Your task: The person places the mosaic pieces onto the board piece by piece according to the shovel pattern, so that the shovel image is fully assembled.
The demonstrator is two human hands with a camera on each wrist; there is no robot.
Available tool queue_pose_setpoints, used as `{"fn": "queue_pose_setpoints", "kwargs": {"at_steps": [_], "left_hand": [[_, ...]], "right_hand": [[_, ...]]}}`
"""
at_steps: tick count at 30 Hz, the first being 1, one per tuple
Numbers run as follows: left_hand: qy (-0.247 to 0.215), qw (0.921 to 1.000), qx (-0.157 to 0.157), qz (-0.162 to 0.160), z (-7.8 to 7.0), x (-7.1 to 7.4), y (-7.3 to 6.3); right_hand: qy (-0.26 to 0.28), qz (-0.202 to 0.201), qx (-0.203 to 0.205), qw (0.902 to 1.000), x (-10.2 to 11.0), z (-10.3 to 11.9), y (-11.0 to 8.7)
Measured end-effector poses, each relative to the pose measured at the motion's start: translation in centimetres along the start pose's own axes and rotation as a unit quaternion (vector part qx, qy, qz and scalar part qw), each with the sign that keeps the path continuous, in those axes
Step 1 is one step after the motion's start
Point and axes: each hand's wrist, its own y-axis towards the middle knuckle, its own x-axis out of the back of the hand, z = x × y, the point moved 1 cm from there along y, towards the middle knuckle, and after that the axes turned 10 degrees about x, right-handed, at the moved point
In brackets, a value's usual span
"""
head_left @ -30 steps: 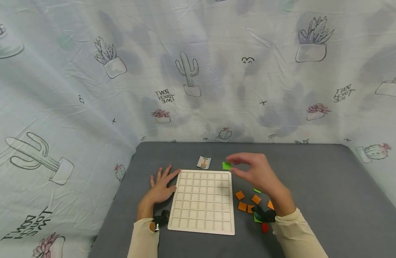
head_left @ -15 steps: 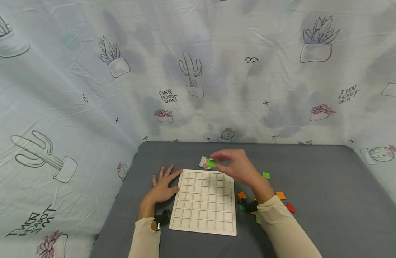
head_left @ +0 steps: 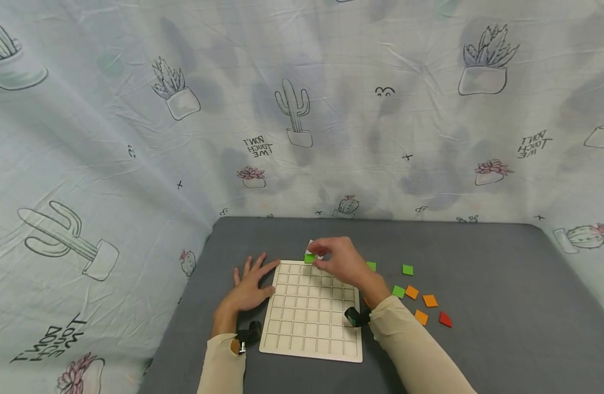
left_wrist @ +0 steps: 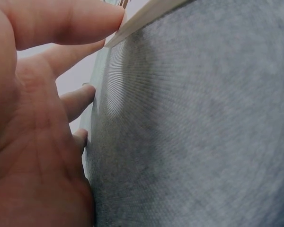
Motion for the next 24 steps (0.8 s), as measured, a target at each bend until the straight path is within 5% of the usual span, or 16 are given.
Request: {"fn": "queue_pose_setpoints", "kwargs": {"at_steps": [9,24], "left_hand": [[-0.002,1.0,-0.001,0.001,0.2,0.0,0.0],[-0.002,1.0,0.002,-0.003,0.2,0.1,-0.1]], "right_hand": [[0.018,0.012,-0.045,0.9988,-2.8,-1.7,0.3],[-0.014,0.017,-0.05,0.9985,-4.6,-2.1,0.3]]}}
